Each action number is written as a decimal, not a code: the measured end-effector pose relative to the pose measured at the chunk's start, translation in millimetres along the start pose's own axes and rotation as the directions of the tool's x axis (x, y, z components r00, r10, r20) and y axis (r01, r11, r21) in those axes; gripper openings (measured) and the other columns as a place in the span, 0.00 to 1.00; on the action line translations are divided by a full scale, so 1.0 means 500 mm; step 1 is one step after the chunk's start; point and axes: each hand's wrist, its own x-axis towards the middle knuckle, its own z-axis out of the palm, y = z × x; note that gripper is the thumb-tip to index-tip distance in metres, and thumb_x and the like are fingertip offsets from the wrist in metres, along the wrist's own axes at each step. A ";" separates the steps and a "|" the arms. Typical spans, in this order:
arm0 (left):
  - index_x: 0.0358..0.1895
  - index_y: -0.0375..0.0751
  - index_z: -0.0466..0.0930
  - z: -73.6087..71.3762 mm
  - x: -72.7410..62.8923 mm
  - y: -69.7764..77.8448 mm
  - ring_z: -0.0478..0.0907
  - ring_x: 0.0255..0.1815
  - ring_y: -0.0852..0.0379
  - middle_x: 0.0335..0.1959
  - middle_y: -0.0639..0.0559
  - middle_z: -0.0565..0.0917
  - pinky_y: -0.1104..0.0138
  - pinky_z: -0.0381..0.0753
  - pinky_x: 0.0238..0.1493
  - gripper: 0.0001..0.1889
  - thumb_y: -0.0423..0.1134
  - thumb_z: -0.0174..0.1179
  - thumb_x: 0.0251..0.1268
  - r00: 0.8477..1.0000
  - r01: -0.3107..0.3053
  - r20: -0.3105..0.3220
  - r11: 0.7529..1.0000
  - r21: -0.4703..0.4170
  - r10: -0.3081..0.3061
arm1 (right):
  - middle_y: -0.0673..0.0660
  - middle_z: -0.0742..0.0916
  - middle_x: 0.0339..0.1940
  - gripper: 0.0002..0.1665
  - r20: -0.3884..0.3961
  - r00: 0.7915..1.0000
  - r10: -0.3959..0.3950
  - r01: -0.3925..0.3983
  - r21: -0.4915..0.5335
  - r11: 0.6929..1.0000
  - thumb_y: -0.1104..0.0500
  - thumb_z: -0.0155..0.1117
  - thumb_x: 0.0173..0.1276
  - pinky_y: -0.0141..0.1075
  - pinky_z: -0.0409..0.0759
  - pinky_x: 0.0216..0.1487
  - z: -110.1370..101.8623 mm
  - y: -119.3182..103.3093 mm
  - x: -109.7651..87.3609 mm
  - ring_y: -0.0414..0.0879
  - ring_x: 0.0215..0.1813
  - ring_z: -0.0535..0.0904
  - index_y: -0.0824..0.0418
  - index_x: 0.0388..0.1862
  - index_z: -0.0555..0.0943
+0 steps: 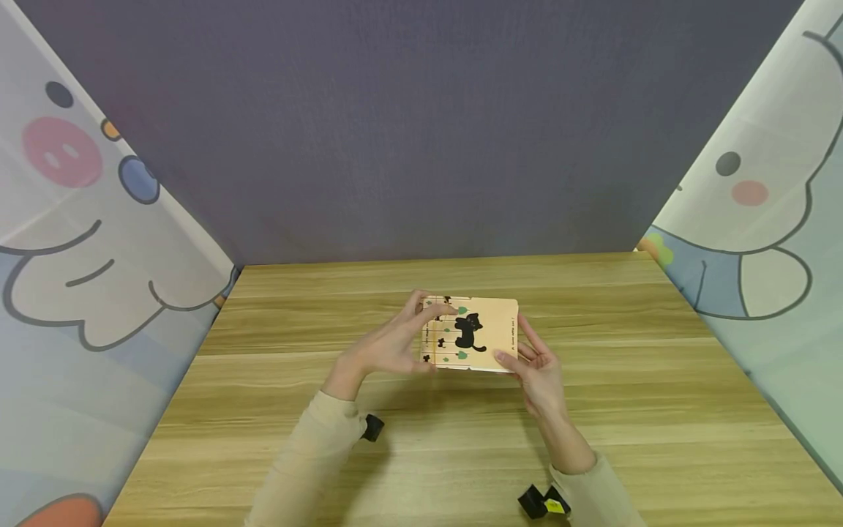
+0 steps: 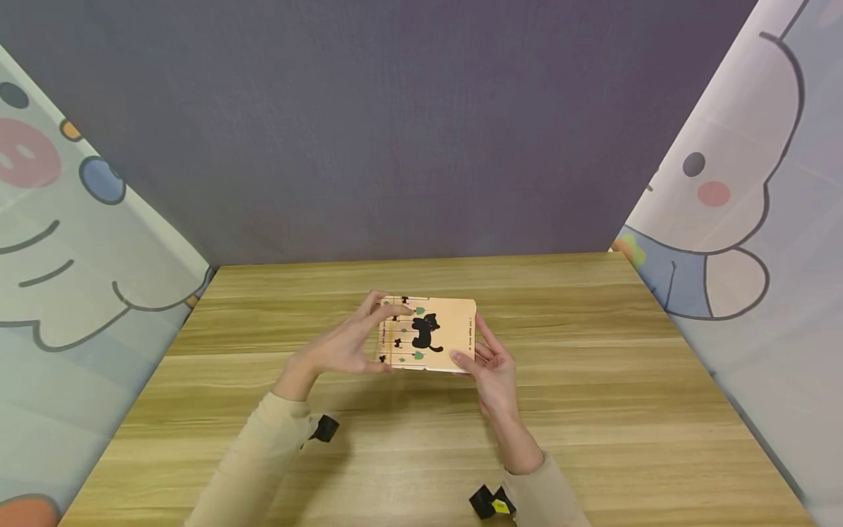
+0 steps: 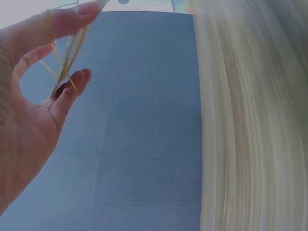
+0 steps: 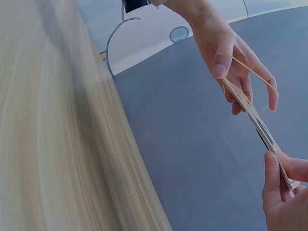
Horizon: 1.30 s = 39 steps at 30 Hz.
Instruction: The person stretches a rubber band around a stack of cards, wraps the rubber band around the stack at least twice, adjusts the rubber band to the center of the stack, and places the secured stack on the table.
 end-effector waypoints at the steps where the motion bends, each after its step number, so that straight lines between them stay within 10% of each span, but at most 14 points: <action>1: 0.63 0.57 0.56 0.001 0.000 -0.001 0.67 0.42 0.53 0.53 0.49 0.54 0.70 0.75 0.29 0.44 0.40 0.70 0.37 1.000 -0.008 -0.008 1.000 -0.005 0.008 | 0.54 0.85 0.33 0.45 0.001 1.000 -0.004 0.004 0.002 1.000 0.83 0.55 0.51 0.31 0.80 0.29 0.000 0.000 0.000 0.44 0.32 0.82 0.65 0.67 0.53; 13: 0.58 0.51 0.66 0.013 -0.002 -0.014 0.54 0.61 0.53 0.57 0.50 0.58 0.52 0.68 0.52 0.38 0.36 0.71 0.37 0.981 -0.097 -0.178 0.987 -0.127 0.073 | 0.55 0.85 0.35 0.46 0.003 0.999 -0.035 0.035 0.041 0.999 0.83 0.55 0.52 0.30 0.80 0.31 0.001 -0.005 0.000 0.44 0.31 0.82 0.62 0.68 0.52; 22: 0.60 0.47 0.62 0.032 -0.006 -0.020 0.59 0.60 0.50 0.59 0.48 0.60 0.60 0.71 0.52 0.39 0.33 0.70 0.39 0.966 -0.125 -0.252 0.957 -0.262 0.057 | 0.55 0.85 0.35 0.46 -0.017 1.000 -0.009 0.010 0.058 0.998 0.83 0.53 0.53 0.30 0.79 0.32 0.001 -0.008 0.002 0.43 0.31 0.82 0.61 0.68 0.51; 39: 0.53 0.23 0.60 0.059 -0.020 0.036 0.71 0.47 0.41 0.48 0.33 0.70 0.57 0.78 0.43 0.34 0.17 0.65 0.37 0.876 -0.151 -0.472 0.868 -0.473 -0.105 | 0.56 0.85 0.35 0.46 -0.050 0.999 0.006 -0.001 0.096 0.995 0.82 0.55 0.52 0.26 0.79 0.27 0.005 -0.021 0.013 0.43 0.30 0.82 0.60 0.68 0.53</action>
